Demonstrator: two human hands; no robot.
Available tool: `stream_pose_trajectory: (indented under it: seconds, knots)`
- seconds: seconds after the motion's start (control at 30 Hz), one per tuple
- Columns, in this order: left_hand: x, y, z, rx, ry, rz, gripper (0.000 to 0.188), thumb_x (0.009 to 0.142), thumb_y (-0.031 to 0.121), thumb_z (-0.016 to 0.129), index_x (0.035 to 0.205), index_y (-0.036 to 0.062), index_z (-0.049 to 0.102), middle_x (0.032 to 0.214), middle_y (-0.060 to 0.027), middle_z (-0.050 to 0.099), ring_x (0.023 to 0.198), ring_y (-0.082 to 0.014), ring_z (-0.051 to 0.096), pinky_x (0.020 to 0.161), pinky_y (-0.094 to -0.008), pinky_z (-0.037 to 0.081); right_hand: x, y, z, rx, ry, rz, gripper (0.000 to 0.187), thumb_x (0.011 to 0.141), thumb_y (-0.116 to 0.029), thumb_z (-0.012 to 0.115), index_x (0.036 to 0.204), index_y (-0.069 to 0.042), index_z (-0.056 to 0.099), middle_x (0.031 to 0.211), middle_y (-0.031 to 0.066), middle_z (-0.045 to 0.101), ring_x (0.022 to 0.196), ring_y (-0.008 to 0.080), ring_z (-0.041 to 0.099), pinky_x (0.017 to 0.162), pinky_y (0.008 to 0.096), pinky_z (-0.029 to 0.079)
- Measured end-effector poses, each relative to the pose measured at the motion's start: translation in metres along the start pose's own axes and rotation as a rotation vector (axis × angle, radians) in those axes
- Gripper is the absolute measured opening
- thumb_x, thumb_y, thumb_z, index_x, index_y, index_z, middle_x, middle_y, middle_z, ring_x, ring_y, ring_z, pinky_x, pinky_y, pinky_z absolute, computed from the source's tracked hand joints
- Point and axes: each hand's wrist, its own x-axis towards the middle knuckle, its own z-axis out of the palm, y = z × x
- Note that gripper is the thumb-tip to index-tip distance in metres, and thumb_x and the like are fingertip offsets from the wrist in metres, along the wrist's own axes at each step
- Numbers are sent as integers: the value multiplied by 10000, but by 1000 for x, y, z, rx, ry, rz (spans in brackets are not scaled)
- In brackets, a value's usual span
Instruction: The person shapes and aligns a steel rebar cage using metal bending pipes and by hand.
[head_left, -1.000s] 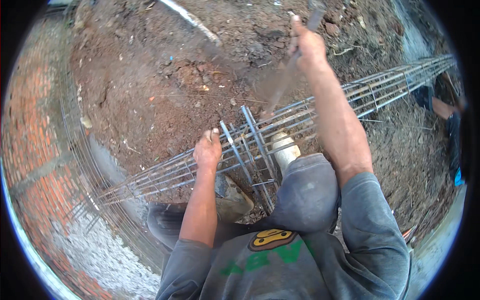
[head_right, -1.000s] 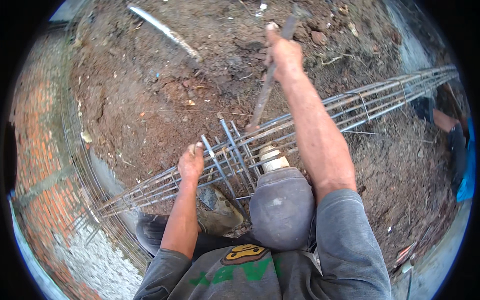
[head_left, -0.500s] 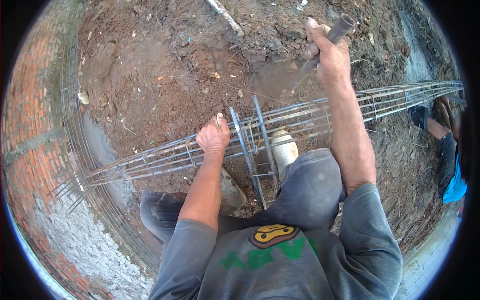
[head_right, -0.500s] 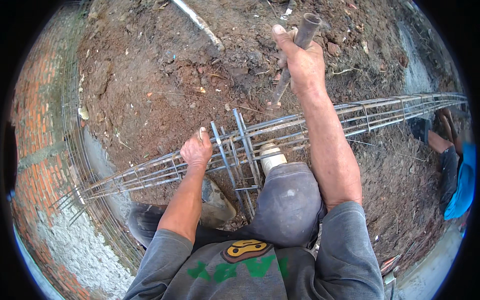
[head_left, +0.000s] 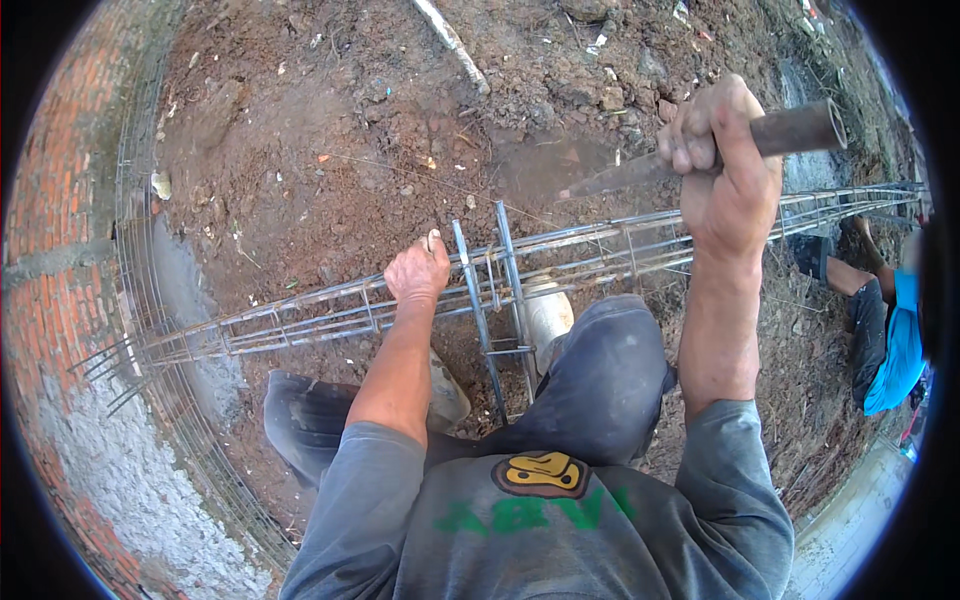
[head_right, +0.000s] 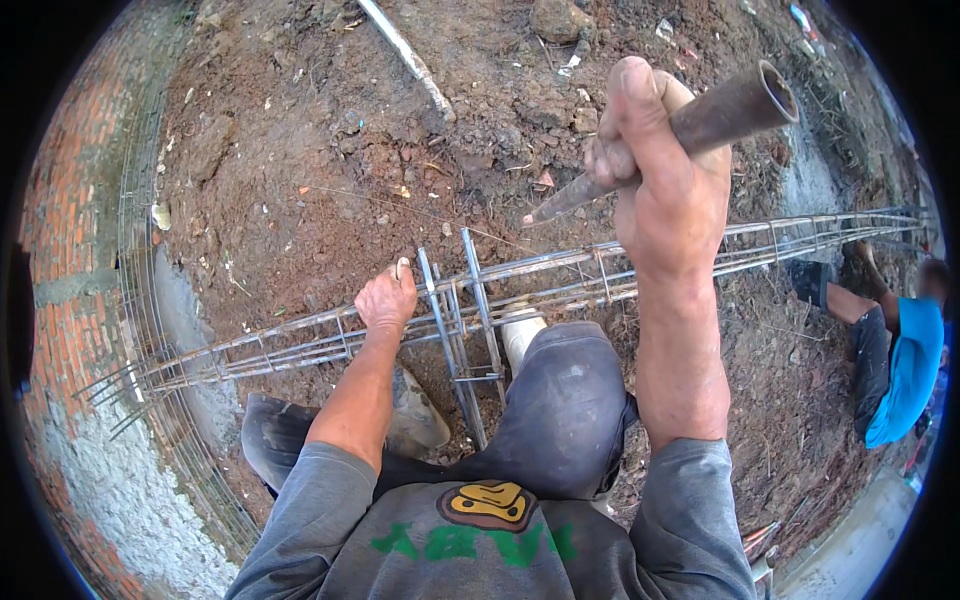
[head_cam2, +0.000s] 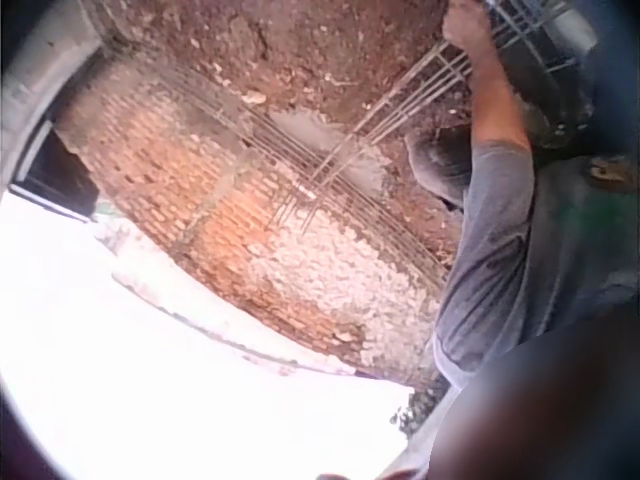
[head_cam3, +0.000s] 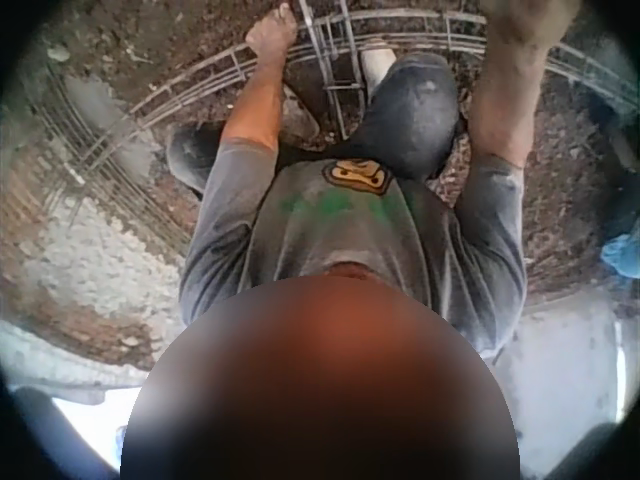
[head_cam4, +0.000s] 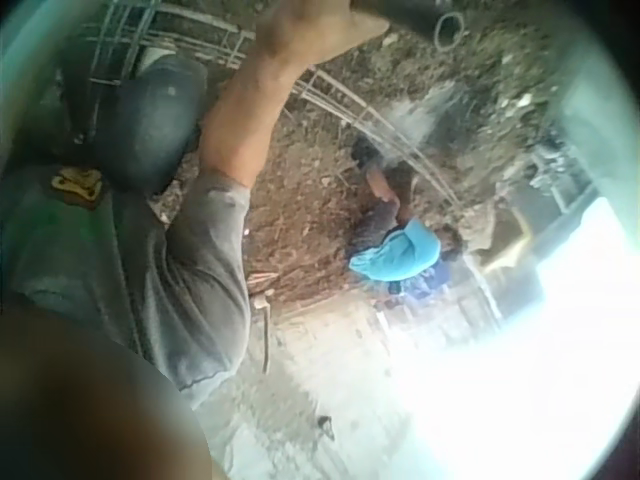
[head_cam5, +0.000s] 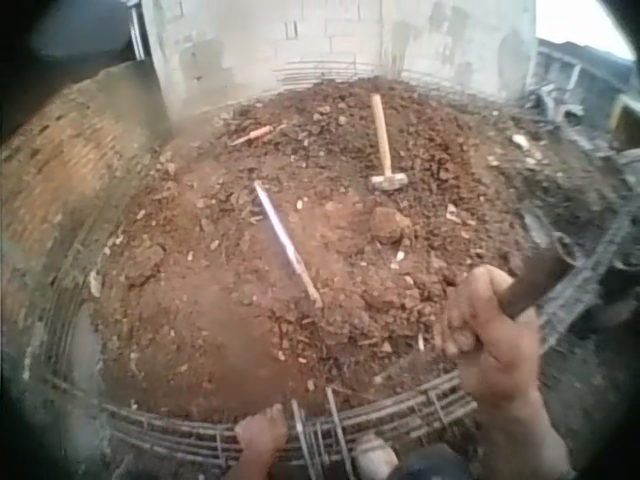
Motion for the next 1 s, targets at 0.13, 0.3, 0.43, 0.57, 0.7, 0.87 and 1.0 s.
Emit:
stream_pose_trajectory:
  seconds: [0.13,0.3,0.43,0.57,0.7,0.87,1.0]
  knots:
    - [-2,0,-2,-38,-4,-10,595,978,573,385,1130,128,750,1007,-245,726,1023,-416,681,954,-493,494,-14,-10,23,-55,-60,-26,377,1070,-317,506,778,-78,510,638,-16,429,600,104,449,604,294,425]
    - [-4,0,-2,-38,55,20,551,991,519,393,1026,116,768,974,-215,739,977,-387,705,908,-488,521,-31,-16,49,-123,-94,97,363,1061,-299,535,771,-85,498,649,-12,449,606,108,454,620,297,429]
    - [-3,-1,-2,-51,38,13,553,990,521,392,1028,118,768,980,-217,738,977,-383,706,905,-486,523,-40,-18,62,-117,-46,160,367,1059,-295,543,767,-80,487,644,-2,452,595,120,445,618,310,428]
    - [-2,-1,0,-48,40,20,551,987,522,396,1013,118,770,960,-208,741,967,-376,709,898,-484,526,-48,-13,69,-65,-19,116,341,1060,-247,537,770,-72,492,645,12,473,580,122,444,612,329,442]
    - [-4,-2,-1,-74,61,32,545,987,527,395,1010,129,768,954,-197,743,960,-371,710,889,-485,526,-62,-7,70,-167,-58,21,281,1038,-143,537,775,-50,508,661,43,507,584,134,472,631,341,474]
    - [-4,-1,-2,-92,43,20,523,985,520,422,1014,128,768,973,-189,744,972,-363,708,893,-474,525,-86,-5,72,-123,-103,-36,199,956,-63,620,780,-44,532,692,78,543,617,173,522,681,376,493]
    - [-3,-2,-2,-112,33,20,507,981,520,436,1038,138,764,996,-192,742,1002,-363,700,914,-474,518,-97,-3,77,-96,-117,-60,188,939,-67,634,779,-54,537,701,64,538,641,174,541,704,376,499]
